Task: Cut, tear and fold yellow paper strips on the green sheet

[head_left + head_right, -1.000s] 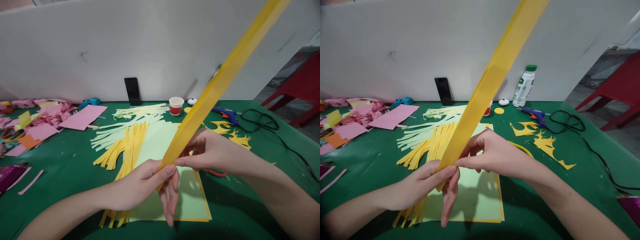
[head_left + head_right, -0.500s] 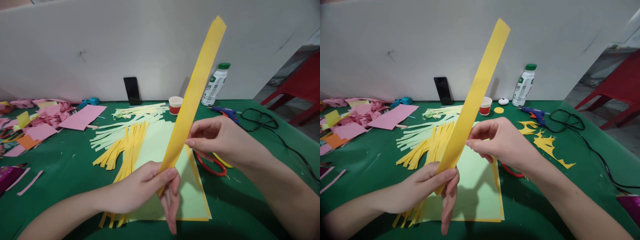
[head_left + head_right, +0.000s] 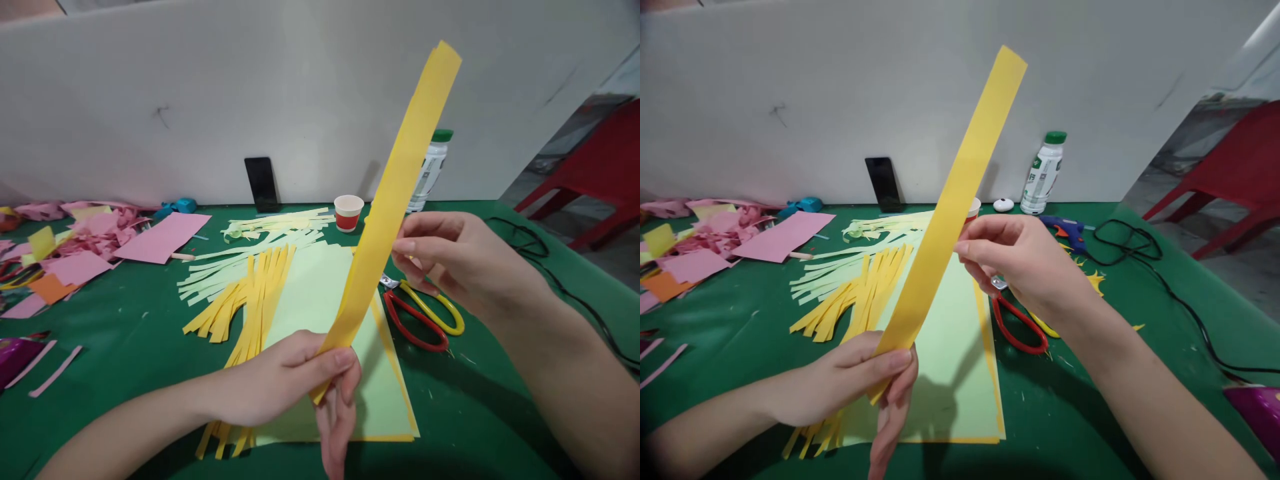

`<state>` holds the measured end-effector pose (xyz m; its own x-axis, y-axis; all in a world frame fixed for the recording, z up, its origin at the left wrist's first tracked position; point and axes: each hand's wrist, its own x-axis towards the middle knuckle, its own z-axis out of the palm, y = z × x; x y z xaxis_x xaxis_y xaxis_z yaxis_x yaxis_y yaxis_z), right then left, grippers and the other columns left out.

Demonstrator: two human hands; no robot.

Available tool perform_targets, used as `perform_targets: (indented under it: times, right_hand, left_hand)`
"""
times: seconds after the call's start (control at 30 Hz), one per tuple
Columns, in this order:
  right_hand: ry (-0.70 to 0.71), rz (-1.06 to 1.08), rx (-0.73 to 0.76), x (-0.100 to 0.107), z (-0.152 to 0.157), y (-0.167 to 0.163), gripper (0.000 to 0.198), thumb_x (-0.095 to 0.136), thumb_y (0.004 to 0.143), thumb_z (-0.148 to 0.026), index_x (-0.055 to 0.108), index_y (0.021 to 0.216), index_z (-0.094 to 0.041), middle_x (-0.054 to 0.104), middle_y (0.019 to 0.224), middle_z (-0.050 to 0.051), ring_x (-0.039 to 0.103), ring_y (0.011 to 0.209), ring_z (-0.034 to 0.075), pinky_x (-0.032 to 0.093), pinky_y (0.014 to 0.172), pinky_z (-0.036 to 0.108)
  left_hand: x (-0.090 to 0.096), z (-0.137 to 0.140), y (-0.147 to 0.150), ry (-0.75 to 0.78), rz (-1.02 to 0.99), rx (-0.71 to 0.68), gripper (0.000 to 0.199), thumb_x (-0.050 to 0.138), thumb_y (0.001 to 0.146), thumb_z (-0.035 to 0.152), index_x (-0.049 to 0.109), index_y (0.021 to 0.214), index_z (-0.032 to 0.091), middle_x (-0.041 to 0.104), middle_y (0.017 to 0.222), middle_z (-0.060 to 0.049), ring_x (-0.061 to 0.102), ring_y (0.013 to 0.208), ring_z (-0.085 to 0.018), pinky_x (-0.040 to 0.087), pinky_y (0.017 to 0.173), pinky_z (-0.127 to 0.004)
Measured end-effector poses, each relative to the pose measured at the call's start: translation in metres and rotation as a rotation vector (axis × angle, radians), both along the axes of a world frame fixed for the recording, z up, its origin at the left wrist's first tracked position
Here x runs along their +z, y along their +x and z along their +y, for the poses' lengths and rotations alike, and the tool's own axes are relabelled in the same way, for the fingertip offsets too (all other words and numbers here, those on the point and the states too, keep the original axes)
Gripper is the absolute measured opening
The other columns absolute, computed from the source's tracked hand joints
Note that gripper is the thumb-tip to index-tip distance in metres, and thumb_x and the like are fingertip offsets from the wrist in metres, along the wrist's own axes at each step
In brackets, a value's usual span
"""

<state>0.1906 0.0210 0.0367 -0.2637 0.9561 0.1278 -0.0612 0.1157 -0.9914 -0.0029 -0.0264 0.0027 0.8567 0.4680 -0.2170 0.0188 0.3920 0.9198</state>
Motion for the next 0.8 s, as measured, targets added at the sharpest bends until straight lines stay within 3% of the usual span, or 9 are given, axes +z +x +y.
perform_targets:
  times: [0.17, 0.3, 0.37, 0.47, 0.6, 0.7, 0.8]
  right_hand:
    - [-0.026, 0.067, -0.071, 0.002, 0.008, 0.008, 0.006, 0.059, 0.063, -0.013, 0.061, 0.058, -0.017, 0.046, 0.042, -0.005, 0.039, 0.033, 0.002, 0.028, 0.028, 0.012]
    - [-0.004, 0.073, -0.166, 0.005, 0.017, 0.019, 0.015, 0.049, 0.067, -0.008, 0.058, 0.058, -0.016, 0.051, 0.050, -0.003, 0.042, 0.035, 0.002, 0.030, 0.029, 0.013]
    - [-0.025, 0.089, -0.111, 0.006, 0.019, 0.020, 0.019, 0.044, 0.072, -0.008, 0.059, 0.063, -0.016, 0.052, 0.054, -0.002, 0.044, 0.038, 0.002, 0.031, 0.031, 0.013]
    - [-0.066, 0.059, 0.105, 0.006, 0.014, 0.015, 0.022, 0.041, 0.080, -0.015, 0.062, 0.075, -0.016, 0.052, 0.057, -0.002, 0.048, 0.043, 0.005, 0.034, 0.034, 0.015]
    - [-0.030, -0.209, 0.342, -0.001, 0.000, -0.002, 0.009, 0.059, 0.073, -0.024, 0.066, 0.075, -0.018, 0.057, 0.060, -0.001, 0.051, 0.051, 0.008, 0.041, 0.042, 0.018]
    - [0.021, -0.325, 0.342, -0.004, -0.008, -0.011, 0.009, 0.064, 0.069, -0.026, 0.067, 0.068, -0.018, 0.058, 0.061, -0.001, 0.045, 0.048, 0.006, 0.036, 0.041, 0.019]
    - [0.007, -0.245, 0.223, -0.004, -0.008, -0.011, 0.016, 0.064, 0.070, -0.030, 0.066, 0.060, -0.018, 0.050, 0.049, -0.003, 0.038, 0.043, 0.005, 0.028, 0.039, 0.021]
  left_hand:
    - [-0.006, 0.000, -0.002, 0.134, 0.130, -0.011, 0.040, 0.031, 0.089, 0.043, 0.041, 0.061, 0.016, 0.048, 0.043, 0.004, 0.042, 0.044, -0.006, 0.028, 0.047, -0.017]
    - [-0.006, -0.003, -0.001, 0.122, 0.174, -0.022, 0.041, 0.033, 0.087, 0.047, 0.043, 0.063, 0.016, 0.047, 0.046, 0.004, 0.040, 0.044, -0.006, 0.029, 0.047, -0.017]
    - [-0.006, -0.004, 0.000, 0.085, 0.116, -0.018, 0.040, 0.033, 0.087, 0.047, 0.042, 0.064, 0.016, 0.047, 0.045, 0.004, 0.042, 0.043, -0.006, 0.030, 0.045, -0.017]
    - [-0.006, -0.003, 0.001, -0.013, -0.025, 0.016, 0.036, 0.033, 0.089, 0.043, 0.040, 0.066, 0.017, 0.046, 0.043, 0.005, 0.046, 0.037, -0.007, 0.032, 0.042, -0.016]
    - [-0.005, 0.002, -0.001, -0.030, -0.064, 0.046, 0.035, 0.034, 0.089, 0.040, 0.042, 0.066, 0.016, 0.048, 0.043, 0.004, 0.050, 0.036, -0.007, 0.037, 0.041, -0.016]
    - [-0.002, 0.003, -0.002, -0.012, -0.040, 0.073, 0.035, 0.034, 0.089, 0.040, 0.042, 0.066, 0.015, 0.049, 0.043, 0.004, 0.050, 0.036, -0.007, 0.037, 0.042, -0.015]
    - [-0.001, 0.002, -0.001, 0.016, 0.000, 0.055, 0.035, 0.030, 0.091, 0.036, 0.041, 0.066, 0.015, 0.048, 0.043, 0.004, 0.049, 0.036, -0.006, 0.036, 0.043, -0.015]
